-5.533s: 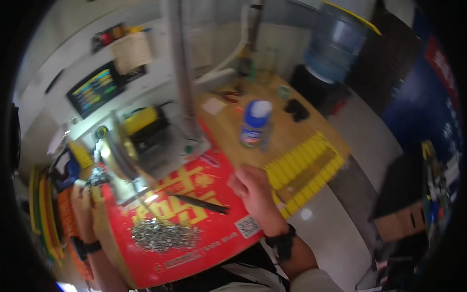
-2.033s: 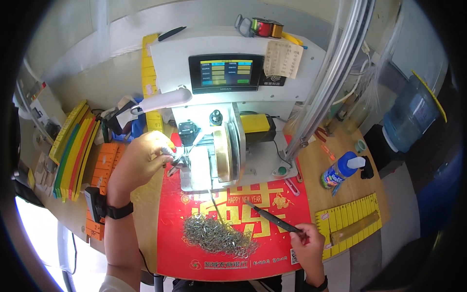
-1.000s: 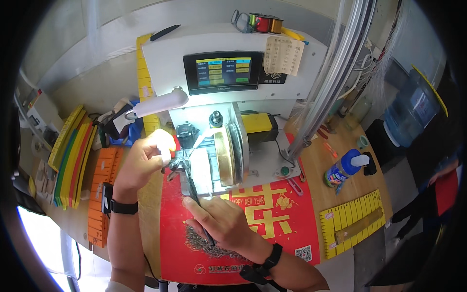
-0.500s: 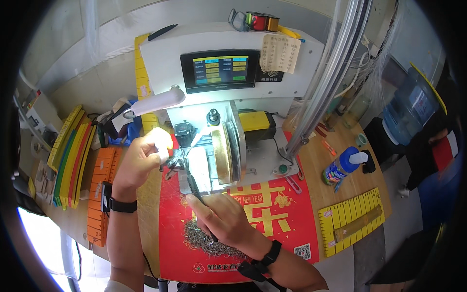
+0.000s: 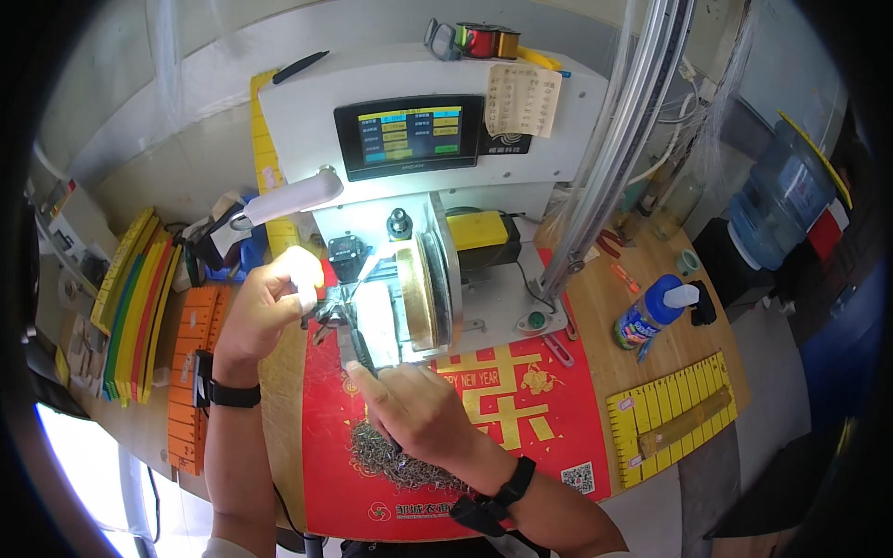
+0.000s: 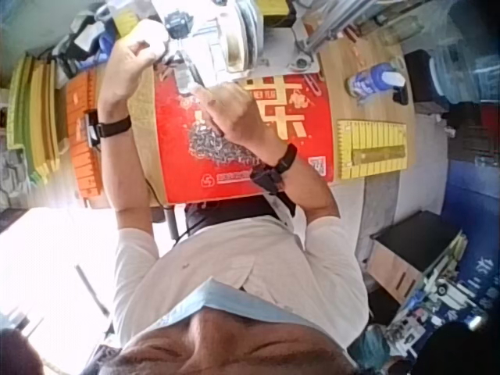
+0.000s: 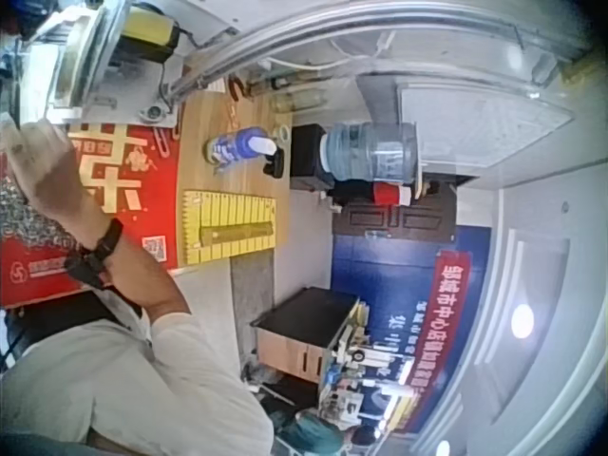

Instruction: The recorder is assembling small electronic or mechanical components using a specialized crimping or connector machine at a workstation.

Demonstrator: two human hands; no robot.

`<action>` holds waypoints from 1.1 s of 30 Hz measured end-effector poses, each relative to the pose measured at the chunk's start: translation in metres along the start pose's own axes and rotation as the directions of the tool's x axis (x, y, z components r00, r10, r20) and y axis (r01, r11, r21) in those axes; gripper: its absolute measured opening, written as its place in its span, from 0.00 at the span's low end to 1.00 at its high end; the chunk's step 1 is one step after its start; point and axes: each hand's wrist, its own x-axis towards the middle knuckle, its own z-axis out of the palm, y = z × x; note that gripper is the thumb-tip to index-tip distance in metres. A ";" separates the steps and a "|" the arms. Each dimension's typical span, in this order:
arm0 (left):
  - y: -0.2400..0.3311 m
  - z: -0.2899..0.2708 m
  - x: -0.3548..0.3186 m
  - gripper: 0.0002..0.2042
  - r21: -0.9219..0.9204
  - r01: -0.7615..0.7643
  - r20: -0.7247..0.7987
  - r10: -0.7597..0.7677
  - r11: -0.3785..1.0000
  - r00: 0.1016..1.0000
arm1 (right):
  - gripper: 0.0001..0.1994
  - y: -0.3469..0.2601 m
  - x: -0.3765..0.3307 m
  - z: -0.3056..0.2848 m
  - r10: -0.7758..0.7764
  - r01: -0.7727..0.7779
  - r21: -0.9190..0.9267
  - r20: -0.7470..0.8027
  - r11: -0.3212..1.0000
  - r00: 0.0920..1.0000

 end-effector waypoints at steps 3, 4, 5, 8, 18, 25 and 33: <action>-0.003 -0.001 -0.005 0.05 0.013 -0.008 -0.037 0.009 1.000 0.999 | 0.29 -0.019 0.010 -0.025 0.055 -0.062 0.095 0.066 0.994 0.996; -0.003 -0.004 -0.008 0.05 0.023 0.000 -0.074 0.001 1.000 0.997 | 0.27 -0.024 0.010 -0.033 0.098 -0.114 0.190 0.091 0.975 0.991; -0.002 -0.007 -0.010 0.05 0.023 -0.009 -0.072 0.011 1.000 0.997 | 0.25 -0.030 -0.004 -0.041 0.142 -0.168 0.229 0.127 0.959 0.982; 0.011 -0.025 -0.019 0.05 -0.184 0.004 -0.107 -0.024 0.983 0.994 | 0.27 -0.029 -0.041 -0.081 0.167 -0.198 0.159 0.188 0.967 0.968; -0.004 -0.109 -0.059 0.23 0.580 0.268 -0.295 -0.108 0.769 0.949 | 0.24 0.009 -0.145 -0.155 0.481 -0.400 -0.349 0.186 0.848 0.857; 0.006 -0.103 -0.060 0.16 0.691 0.248 -0.385 0.056 0.679 0.921 | 0.15 -0.039 -0.049 -0.137 0.455 -0.466 0.071 0.132 0.882 0.881; 0.100 -0.043 -0.076 0.12 0.429 -0.042 -0.333 0.201 0.902 0.921 | 0.52 -0.048 0.070 -0.168 -0.029 0.197 0.394 -0.393 0.898 0.919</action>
